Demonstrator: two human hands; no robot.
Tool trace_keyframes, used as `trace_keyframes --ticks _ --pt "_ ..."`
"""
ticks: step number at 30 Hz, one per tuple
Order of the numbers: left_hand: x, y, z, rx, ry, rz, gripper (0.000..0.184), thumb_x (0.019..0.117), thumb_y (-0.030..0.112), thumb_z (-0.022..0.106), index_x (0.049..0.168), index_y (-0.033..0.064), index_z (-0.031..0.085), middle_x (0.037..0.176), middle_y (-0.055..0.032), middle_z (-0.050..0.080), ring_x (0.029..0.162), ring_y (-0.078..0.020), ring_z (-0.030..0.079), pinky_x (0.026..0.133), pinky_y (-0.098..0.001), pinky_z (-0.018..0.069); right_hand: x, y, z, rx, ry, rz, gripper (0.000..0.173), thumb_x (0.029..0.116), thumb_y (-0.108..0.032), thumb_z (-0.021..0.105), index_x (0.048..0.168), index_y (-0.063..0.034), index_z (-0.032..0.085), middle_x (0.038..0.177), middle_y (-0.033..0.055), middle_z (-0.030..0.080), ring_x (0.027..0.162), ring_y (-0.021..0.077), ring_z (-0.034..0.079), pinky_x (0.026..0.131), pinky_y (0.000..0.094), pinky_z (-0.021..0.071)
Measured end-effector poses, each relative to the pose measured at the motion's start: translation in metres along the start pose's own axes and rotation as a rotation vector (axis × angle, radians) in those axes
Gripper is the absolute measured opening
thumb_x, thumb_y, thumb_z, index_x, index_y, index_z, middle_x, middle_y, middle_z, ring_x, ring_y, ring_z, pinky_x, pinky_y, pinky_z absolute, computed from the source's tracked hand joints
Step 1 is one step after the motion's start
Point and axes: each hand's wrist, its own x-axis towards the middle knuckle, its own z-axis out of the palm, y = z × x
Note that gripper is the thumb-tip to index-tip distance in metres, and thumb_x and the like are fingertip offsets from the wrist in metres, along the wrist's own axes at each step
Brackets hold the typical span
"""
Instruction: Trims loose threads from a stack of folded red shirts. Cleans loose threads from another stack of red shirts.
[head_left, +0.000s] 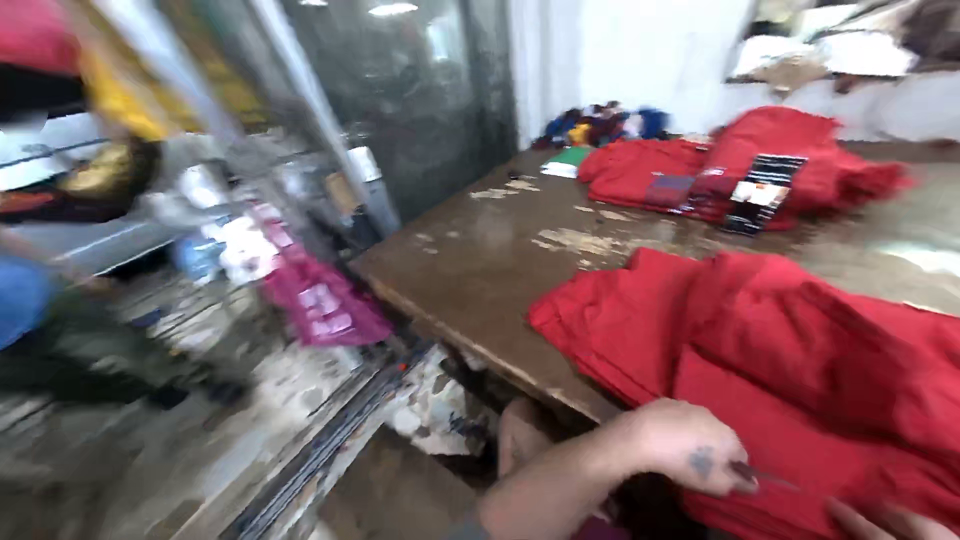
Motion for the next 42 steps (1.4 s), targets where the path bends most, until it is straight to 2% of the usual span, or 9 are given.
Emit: trace_keyframes --ticks 3,5,10,13,19,23,29,33,42 --pt "0.02 0.009 0.012 -0.059 0.319 0.102 0.029 0.1054 0.024 0.053 0.104 0.0051 0.075 0.088 -0.0106 0.074 0.083 -0.0231 0.073 0.076 -0.0453 0.0587 -0.014 0.014 0.01 -0.002 0.151 -0.046 0.02 0.0921 -0.013 0.064 0.101 -0.0048 0.079 0.087 0.0178 0.071 0.078 0.0277 0.071 0.071 0.0354 0.0589" --pt "0.035 0.0 0.018 -0.094 0.342 0.059 0.03 0.1046 0.025 0.054 0.108 0.0044 0.075 0.092 -0.0111 0.075 0.086 -0.0236 0.074 0.08 -0.0463 0.0588 -0.032 0.021 0.004 0.037 0.203 -0.078 0.019 0.0968 -0.016 0.059 0.097 -0.009 0.077 0.084 0.0084 0.069 0.077 0.0146 0.068 0.071 0.0241 0.0571" --pt "0.05 -0.004 0.013 -0.218 0.387 0.218 0.066 0.107 0.057 0.033 0.139 0.0053 0.058 0.079 -0.002 0.063 0.063 -0.0104 0.057 0.057 -0.0313 0.0511 -0.05 0.021 -0.017 0.183 0.166 0.045 0.025 0.1033 -0.027 0.057 0.111 -0.0096 0.073 0.093 0.01 0.069 0.081 0.0178 0.069 0.072 0.0306 0.058" --pt "0.07 0.01 0.023 -0.484 0.432 0.32 0.062 0.1091 0.051 0.033 0.129 -0.0024 0.057 0.078 0.0034 0.057 0.063 0.0005 0.05 0.058 -0.0181 0.0439 -0.03 0.019 -0.004 0.192 0.244 0.176 0.042 0.1038 -0.041 0.055 0.123 -0.0071 0.07 0.101 0.014 0.072 0.086 0.0223 0.07 0.075 0.0357 0.0587" --pt "0.088 -0.005 0.049 -0.452 0.45 0.26 0.054 0.1083 0.043 0.043 0.13 -0.0043 0.058 0.084 0.0 0.061 0.067 -0.0017 0.054 0.061 -0.0196 0.0476 -0.017 0.026 0.032 0.069 0.319 0.198 0.017 0.0972 -0.013 0.062 0.099 -0.003 0.075 0.089 0.0129 0.073 0.081 0.024 0.073 0.074 0.0342 0.0609" --pt "0.069 -0.009 0.047 -0.262 0.376 0.295 0.044 0.1051 0.031 0.047 0.135 0.0011 0.061 0.112 -0.0115 0.07 0.091 -0.012 0.065 0.079 -0.0288 0.0548 -0.032 0.027 0.012 0.076 0.267 0.172 0.02 0.1011 -0.01 0.053 0.095 -0.0049 0.07 0.087 0.0118 0.071 0.079 0.0234 0.071 0.07 0.0349 0.0594" --pt "0.07 -0.009 0.043 -0.501 0.4 0.276 0.041 0.1004 0.023 0.057 0.131 -0.0041 0.06 0.097 -0.003 0.066 0.078 -0.0037 0.062 0.068 -0.0211 0.0551 -0.02 0.016 0.012 0.145 0.319 0.193 0.036 0.1047 -0.037 0.054 0.105 -0.0048 0.071 0.095 0.0132 0.072 0.088 0.0231 0.072 0.078 0.035 0.0592" --pt "0.067 -0.006 0.042 -0.277 0.357 0.232 0.041 0.0987 0.022 0.057 0.133 0.0002 0.063 0.108 -0.0083 0.072 0.086 -0.0096 0.066 0.077 -0.0265 0.0557 -0.009 0.02 0.03 0.108 0.294 0.201 0.016 0.0968 -0.012 0.061 0.095 -0.0036 0.074 0.091 0.0149 0.072 0.085 0.0271 0.073 0.075 0.0368 0.061" --pt "0.057 -0.01 0.044 0.028 0.324 0.397 0.032 0.0967 0.015 0.057 0.125 0.0088 0.072 0.104 -0.0086 0.074 0.089 -0.0215 0.073 0.074 -0.0407 0.06 -0.022 0.022 0.009 0.152 0.286 0.112 0.02 0.101 -0.011 0.052 0.095 -0.0055 0.07 0.087 0.0124 0.07 0.082 0.0245 0.07 0.071 0.0351 0.0579"
